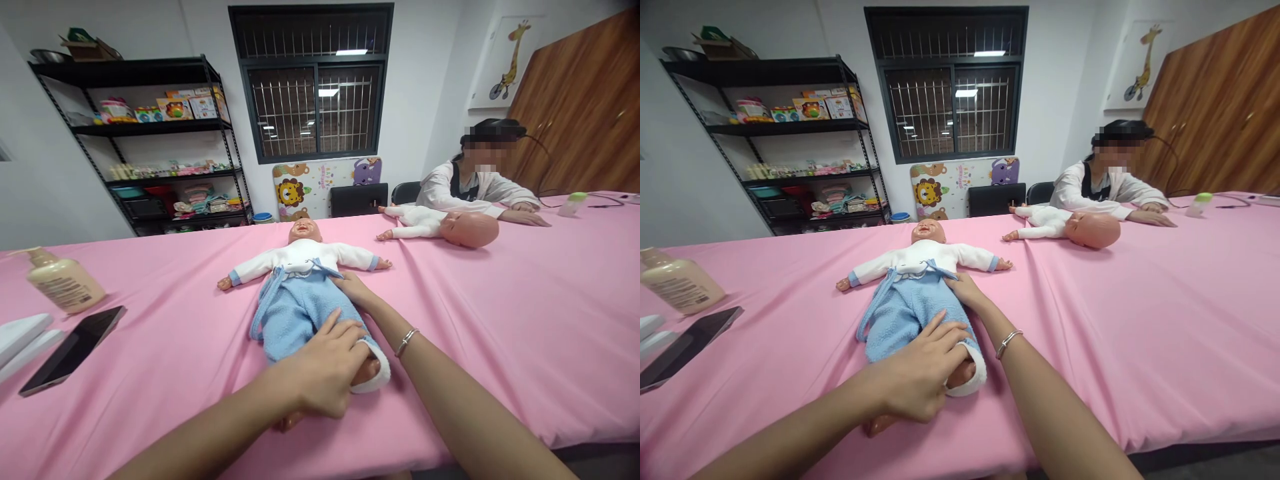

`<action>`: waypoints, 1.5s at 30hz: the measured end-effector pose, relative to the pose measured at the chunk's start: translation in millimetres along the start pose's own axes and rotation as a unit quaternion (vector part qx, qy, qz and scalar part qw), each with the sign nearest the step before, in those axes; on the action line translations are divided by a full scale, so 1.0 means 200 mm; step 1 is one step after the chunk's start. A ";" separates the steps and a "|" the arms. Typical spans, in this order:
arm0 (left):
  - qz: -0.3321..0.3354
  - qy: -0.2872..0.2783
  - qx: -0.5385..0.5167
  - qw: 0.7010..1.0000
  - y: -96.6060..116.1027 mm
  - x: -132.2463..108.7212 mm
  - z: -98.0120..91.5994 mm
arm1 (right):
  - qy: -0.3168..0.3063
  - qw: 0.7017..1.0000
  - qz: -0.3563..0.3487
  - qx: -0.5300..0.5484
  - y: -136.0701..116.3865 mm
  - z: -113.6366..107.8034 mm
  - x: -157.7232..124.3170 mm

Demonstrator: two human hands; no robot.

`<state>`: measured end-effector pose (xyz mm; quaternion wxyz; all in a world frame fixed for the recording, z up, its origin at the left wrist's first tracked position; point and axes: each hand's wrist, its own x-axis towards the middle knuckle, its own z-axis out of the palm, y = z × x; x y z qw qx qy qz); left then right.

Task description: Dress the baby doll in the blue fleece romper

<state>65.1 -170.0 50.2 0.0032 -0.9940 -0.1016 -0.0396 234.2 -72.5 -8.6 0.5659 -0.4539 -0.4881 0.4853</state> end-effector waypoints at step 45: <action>0.106 0.065 -0.018 0.992 0.01 0.00 0.00 | 0.124 0.978 -0.031 -0.162 0.03 -0.02 0.04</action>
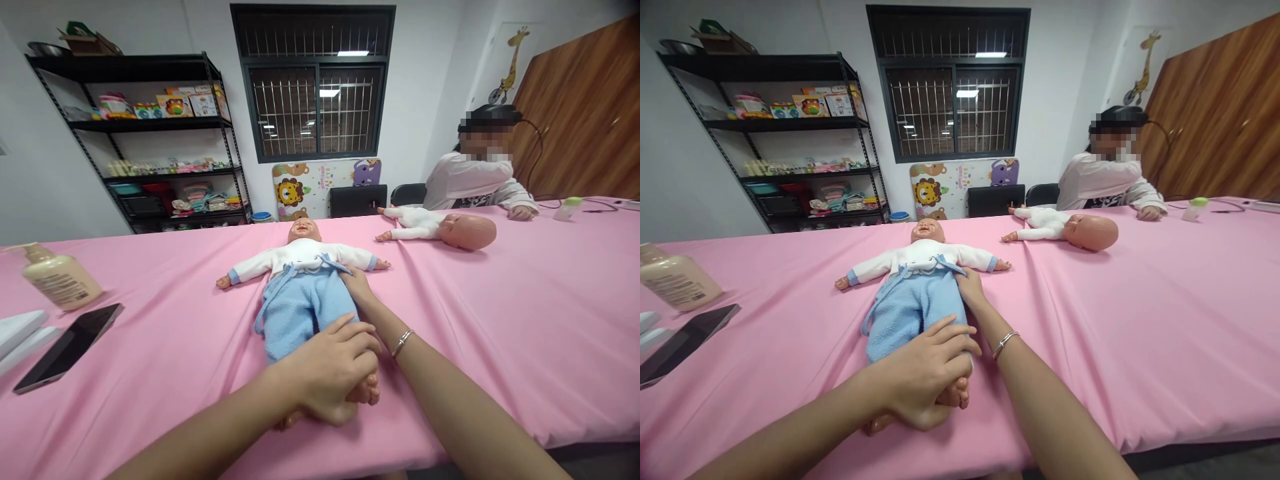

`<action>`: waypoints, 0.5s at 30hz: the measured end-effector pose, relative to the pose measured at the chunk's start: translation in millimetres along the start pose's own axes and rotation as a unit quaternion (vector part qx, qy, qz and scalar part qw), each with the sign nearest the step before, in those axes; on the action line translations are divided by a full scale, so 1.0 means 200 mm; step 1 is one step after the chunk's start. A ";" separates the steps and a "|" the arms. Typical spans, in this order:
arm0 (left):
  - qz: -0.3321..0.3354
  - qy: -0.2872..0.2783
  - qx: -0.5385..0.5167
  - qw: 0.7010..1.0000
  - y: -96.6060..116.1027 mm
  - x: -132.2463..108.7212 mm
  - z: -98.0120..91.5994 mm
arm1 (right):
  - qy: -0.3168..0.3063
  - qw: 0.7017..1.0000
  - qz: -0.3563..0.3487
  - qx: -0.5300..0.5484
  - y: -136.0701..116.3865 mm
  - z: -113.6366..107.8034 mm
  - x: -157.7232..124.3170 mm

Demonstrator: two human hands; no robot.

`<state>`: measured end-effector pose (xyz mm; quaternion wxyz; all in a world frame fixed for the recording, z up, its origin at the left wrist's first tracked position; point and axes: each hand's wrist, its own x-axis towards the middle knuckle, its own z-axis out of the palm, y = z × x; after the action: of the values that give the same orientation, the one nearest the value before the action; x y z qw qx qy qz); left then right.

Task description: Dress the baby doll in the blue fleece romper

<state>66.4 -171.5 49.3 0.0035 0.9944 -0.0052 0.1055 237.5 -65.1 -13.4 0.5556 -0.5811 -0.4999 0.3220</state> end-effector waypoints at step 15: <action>-0.523 0.189 -0.232 0.798 -0.70 -0.40 -0.07 | 0.020 0.999 -0.031 0.017 -0.02 0.02 -0.01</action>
<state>-13.7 -30.4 44.8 0.2896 0.7754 0.4925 0.2689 232.8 -66.1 -10.5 0.5851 -0.5621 -0.5008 0.3015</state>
